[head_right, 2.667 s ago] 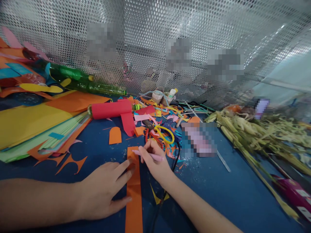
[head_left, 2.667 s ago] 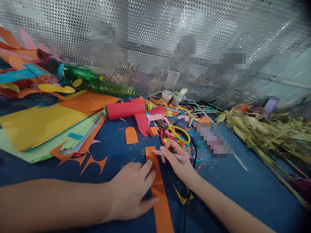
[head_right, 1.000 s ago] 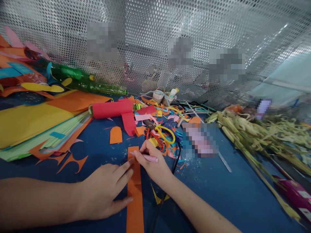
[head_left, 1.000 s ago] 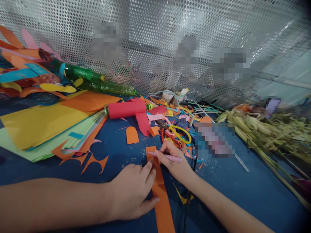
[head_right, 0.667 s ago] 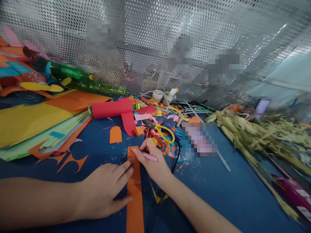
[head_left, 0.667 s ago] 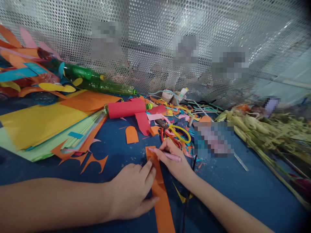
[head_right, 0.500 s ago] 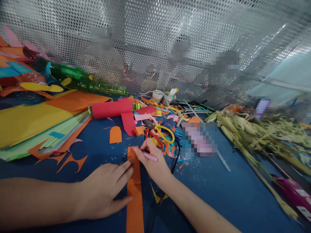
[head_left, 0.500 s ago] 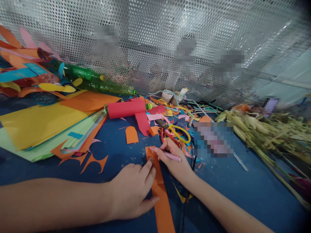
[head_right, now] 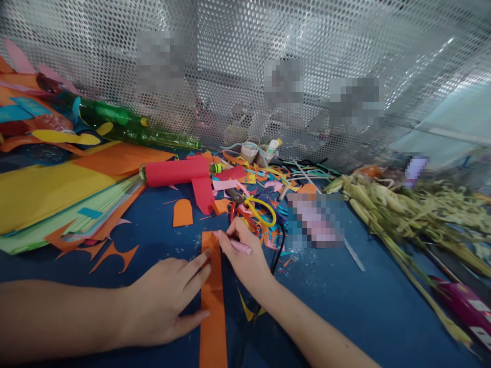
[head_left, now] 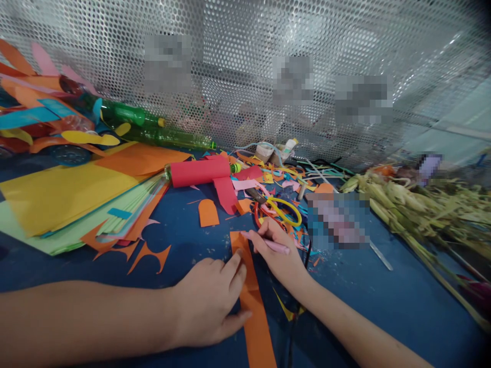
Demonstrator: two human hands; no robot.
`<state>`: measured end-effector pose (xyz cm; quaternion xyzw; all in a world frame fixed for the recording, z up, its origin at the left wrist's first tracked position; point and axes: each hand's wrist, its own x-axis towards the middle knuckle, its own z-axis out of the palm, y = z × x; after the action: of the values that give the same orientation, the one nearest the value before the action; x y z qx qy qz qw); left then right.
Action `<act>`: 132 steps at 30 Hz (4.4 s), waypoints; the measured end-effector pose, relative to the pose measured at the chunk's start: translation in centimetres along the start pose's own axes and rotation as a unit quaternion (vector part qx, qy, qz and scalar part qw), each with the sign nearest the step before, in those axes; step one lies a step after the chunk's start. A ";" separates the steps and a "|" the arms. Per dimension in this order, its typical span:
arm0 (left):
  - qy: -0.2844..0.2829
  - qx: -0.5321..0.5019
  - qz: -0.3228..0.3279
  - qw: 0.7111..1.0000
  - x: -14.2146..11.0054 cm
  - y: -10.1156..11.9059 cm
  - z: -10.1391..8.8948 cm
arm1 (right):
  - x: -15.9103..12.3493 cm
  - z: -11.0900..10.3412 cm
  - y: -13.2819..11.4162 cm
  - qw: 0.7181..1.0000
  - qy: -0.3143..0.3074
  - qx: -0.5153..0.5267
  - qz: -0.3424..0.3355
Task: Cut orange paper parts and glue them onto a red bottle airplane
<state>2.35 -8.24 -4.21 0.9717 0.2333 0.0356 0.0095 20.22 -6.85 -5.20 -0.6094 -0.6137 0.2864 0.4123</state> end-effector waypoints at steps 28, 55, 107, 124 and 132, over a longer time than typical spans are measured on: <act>-0.015 -0.044 -0.033 0.998 0.0 -0.3 -0.7 | 0.1 -0.7 -1.0 0.999 0.027 0.040 0.009; -0.025 -0.044 -0.034 0.998 0.1 -0.3 -1.0 | 0.3 -1.0 0.6 0.997 0.039 0.064 0.014; 0.158 -0.334 -0.101 0.924 0.8 -2.8 -0.2 | 0.5 -1.3 0.7 0.948 0.073 0.308 0.018; 0.129 -0.465 -0.169 0.860 2.0 -3.4 0.3 | 0.0 -0.8 -0.3 0.972 -0.045 0.229 0.021; 0.133 -0.512 -0.175 0.831 2.1 -3.9 0.5 | 0.0 -1.1 -0.7 0.958 -0.055 0.280 0.034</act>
<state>2.55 -3.83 -4.70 0.7566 0.3470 0.2767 0.4801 20.85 -7.10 -4.09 -0.4733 -0.5100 0.4935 0.5219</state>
